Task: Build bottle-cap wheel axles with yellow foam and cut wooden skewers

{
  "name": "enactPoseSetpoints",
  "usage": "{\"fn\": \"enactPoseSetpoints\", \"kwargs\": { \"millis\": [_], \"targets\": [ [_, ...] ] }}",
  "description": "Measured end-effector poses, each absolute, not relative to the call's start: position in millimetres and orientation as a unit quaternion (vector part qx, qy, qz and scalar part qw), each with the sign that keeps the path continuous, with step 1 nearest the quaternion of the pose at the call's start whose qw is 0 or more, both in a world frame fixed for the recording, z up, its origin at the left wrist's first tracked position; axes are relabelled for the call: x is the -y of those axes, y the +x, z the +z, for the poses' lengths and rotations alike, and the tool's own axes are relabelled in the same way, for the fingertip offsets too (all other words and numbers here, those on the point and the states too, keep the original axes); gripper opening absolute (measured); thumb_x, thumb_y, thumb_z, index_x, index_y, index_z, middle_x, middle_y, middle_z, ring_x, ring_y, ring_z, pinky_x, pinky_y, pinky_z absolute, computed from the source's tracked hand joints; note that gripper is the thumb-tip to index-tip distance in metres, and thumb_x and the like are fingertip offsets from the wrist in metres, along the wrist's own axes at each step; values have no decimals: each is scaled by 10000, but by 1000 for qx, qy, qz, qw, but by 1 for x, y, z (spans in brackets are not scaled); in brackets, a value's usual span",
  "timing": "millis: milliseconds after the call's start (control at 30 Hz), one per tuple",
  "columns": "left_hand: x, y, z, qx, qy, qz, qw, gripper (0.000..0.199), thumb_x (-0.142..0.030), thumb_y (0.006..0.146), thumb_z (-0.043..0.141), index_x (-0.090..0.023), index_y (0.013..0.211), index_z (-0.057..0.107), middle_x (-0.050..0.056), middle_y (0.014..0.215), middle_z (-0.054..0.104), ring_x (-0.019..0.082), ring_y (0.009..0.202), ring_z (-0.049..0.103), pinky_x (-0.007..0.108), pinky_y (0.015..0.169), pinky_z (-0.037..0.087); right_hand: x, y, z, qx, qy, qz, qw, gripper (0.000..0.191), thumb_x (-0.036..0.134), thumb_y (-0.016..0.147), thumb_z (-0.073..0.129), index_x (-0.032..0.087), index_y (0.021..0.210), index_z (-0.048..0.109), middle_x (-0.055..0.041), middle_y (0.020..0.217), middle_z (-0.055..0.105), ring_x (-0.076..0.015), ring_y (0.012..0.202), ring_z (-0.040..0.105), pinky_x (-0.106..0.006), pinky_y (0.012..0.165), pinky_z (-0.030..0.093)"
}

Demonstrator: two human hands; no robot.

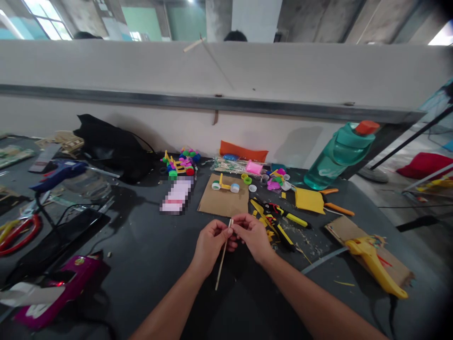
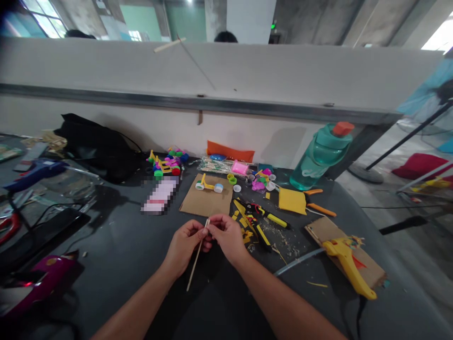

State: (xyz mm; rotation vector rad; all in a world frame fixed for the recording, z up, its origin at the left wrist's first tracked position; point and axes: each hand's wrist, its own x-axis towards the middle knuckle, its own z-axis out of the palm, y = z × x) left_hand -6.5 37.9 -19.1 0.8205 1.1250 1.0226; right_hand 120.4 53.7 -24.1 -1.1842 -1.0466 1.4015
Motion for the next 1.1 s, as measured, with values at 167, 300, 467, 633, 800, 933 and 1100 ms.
{"fn": "enactPoseSetpoints", "kwargs": {
  "millis": [167, 300, 467, 633, 800, 933, 1100],
  "targets": [
    [-36, -5, -19, -491, 373, 450, 646, 289, -350, 665, 689, -151, 707, 484, -4, 581, 638, 111, 449, 595, 215, 452, 486, -54, 122, -27, 450, -482, 585, 472, 218, 308, 645, 665, 163, 804, 627, 23, 625, 592, -84, 490, 482, -186, 408, 346],
    [-35, -4, -19, -490, 394, 442, 640, 265, -345, 687, 668, -153, 702, 486, -15, 567, 626, 107, 442, 588, 208, 443, 477, -53, 122, -29, 464, -462, 592, 471, 174, 309, 662, 659, 162, 741, 609, 49, 553, 537, -76, 458, 452, -193, 424, 342],
    [-32, -3, -17, -493, 434, 435, 616, 279, -413, 746, 587, -149, 699, 511, -9, 563, 609, 94, 425, 564, 197, 427, 457, -53, 122, -32, 458, -464, 575, 494, 181, 320, 664, 662, 176, 718, 566, 63, 537, 500, -72, 441, 426, -191, 411, 336],
    [-31, -3, -17, -503, 451, 421, 605, 272, -418, 769, 550, -150, 720, 537, -13, 572, 593, 94, 428, 558, 203, 435, 455, -53, 123, -33, 462, -468, 563, 500, 177, 319, 678, 654, 179, 736, 562, 57, 567, 505, -70, 449, 412, -188, 403, 347],
    [-31, -2, -20, -492, 449, 420, 617, 259, -405, 730, 607, -154, 721, 544, -19, 603, 598, 84, 442, 552, 197, 450, 446, -54, 123, -32, 464, -464, 570, 495, 173, 313, 675, 652, 179, 730, 558, 49, 576, 524, -75, 460, 426, -190, 410, 364],
    [-31, -2, -19, -483, 440, 424, 627, 256, -379, 691, 653, -153, 736, 541, -24, 613, 598, 78, 442, 541, 194, 449, 436, -55, 123, -32, 456, -467, 570, 499, 176, 312, 670, 654, 177, 726, 555, 51, 568, 519, -71, 457, 422, -185, 407, 361],
    [-32, -3, -19, -490, 429, 427, 628, 277, -410, 705, 632, -148, 725, 546, -12, 610, 602, 81, 435, 538, 201, 444, 437, -55, 123, -31, 458, -465, 570, 499, 181, 319, 664, 658, 183, 744, 570, 52, 605, 524, -71, 458, 427, -184, 394, 354]
  ]
}}
